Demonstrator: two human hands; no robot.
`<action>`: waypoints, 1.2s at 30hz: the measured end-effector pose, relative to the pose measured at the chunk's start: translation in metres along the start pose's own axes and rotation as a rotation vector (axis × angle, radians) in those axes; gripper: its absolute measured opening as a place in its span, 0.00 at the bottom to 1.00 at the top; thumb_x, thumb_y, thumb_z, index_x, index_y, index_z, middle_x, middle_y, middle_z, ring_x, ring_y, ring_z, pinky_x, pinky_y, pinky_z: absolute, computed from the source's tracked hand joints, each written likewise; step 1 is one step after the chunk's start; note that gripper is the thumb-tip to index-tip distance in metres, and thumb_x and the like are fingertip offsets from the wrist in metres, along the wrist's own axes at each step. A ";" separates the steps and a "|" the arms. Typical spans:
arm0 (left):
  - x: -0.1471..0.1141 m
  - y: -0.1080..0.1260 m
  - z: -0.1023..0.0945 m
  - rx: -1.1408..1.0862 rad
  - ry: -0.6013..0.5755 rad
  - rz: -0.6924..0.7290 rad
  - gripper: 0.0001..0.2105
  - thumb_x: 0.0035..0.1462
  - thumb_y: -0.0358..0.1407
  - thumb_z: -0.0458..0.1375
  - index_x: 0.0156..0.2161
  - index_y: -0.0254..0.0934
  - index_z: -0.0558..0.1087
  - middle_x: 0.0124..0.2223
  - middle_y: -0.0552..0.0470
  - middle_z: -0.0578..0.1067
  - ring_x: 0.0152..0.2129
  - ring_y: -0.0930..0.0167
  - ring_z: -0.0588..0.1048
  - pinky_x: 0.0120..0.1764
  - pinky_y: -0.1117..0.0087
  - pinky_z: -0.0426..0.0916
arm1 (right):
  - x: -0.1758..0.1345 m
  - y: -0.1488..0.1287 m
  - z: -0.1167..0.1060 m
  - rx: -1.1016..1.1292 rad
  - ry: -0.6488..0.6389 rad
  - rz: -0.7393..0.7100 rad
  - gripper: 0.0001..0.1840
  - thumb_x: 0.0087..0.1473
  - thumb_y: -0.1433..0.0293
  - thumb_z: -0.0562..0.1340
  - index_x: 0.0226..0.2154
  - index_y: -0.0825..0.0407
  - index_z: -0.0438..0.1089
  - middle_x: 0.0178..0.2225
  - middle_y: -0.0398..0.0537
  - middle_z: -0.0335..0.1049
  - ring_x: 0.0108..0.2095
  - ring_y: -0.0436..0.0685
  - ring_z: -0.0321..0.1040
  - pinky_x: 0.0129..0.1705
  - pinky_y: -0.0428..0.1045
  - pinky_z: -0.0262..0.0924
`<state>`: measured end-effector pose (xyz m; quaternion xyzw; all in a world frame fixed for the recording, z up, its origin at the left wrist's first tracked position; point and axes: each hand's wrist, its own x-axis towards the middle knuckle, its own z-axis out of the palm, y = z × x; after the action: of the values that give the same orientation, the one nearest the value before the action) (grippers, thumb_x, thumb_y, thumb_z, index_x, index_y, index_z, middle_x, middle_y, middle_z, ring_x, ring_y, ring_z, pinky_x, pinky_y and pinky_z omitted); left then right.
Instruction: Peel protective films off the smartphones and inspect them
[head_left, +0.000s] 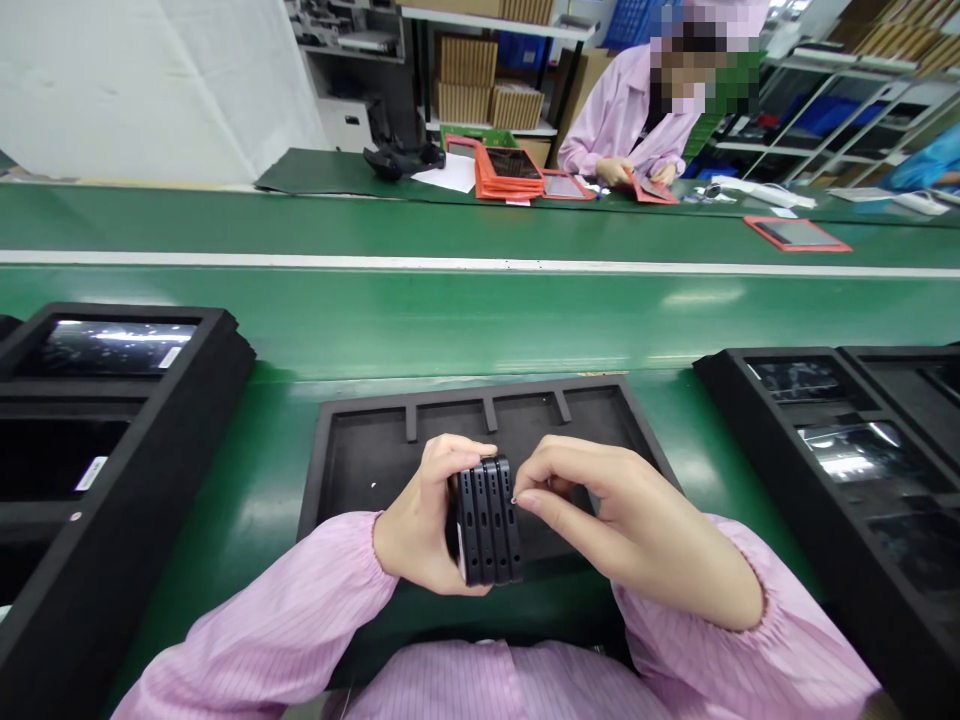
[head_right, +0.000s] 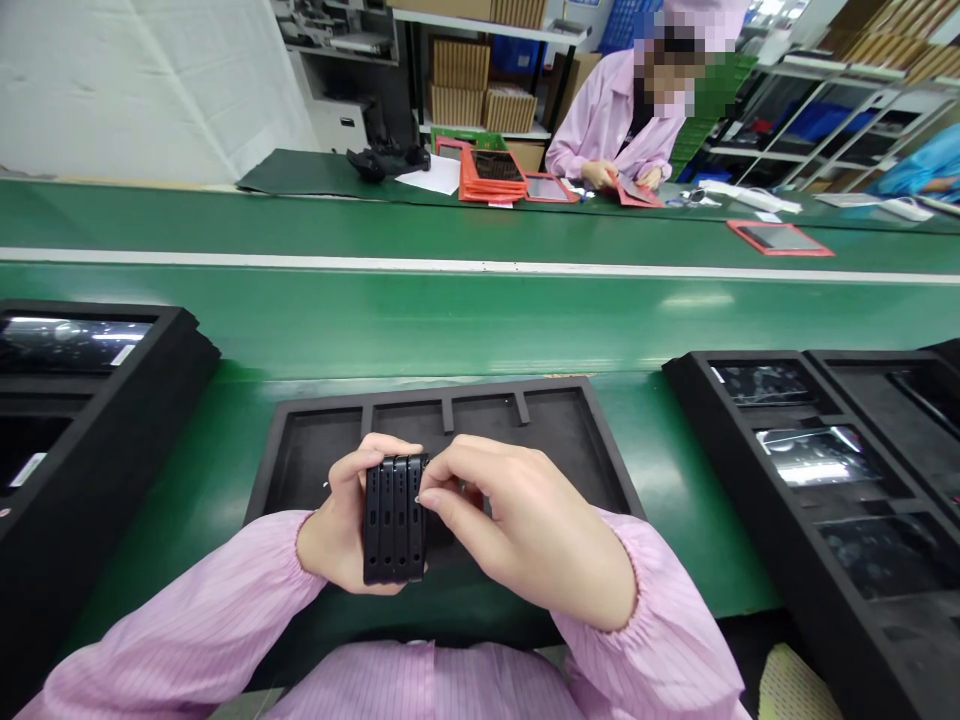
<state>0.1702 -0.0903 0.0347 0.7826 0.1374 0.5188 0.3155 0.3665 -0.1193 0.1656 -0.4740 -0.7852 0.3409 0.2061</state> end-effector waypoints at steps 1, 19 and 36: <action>0.000 0.000 0.000 0.003 0.001 0.008 0.52 0.39 0.41 0.70 0.66 0.45 0.45 0.54 0.40 0.63 0.47 0.59 0.65 0.47 0.50 0.66 | -0.001 -0.001 0.001 -0.024 0.012 -0.021 0.07 0.62 0.70 0.58 0.32 0.51 0.68 0.31 0.40 0.69 0.29 0.46 0.63 0.32 0.44 0.57; 0.002 0.001 0.000 0.040 0.000 0.019 0.51 0.41 0.43 0.69 0.66 0.43 0.45 0.53 0.39 0.63 0.46 0.58 0.66 0.46 0.51 0.67 | -0.010 -0.007 0.012 -0.194 0.141 -0.040 0.06 0.61 0.73 0.60 0.31 0.50 0.66 0.30 0.38 0.68 0.30 0.46 0.64 0.32 0.44 0.56; 0.002 0.001 0.000 0.048 -0.015 0.018 0.48 0.44 0.44 0.67 0.66 0.43 0.45 0.53 0.39 0.62 0.45 0.58 0.65 0.45 0.50 0.67 | -0.008 -0.009 0.012 -0.152 0.100 0.070 0.08 0.61 0.72 0.59 0.29 0.51 0.65 0.29 0.36 0.68 0.28 0.44 0.63 0.29 0.43 0.54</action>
<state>0.1706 -0.0900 0.0366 0.7950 0.1402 0.5124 0.2929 0.3577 -0.1336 0.1639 -0.5319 -0.7805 0.2634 0.1963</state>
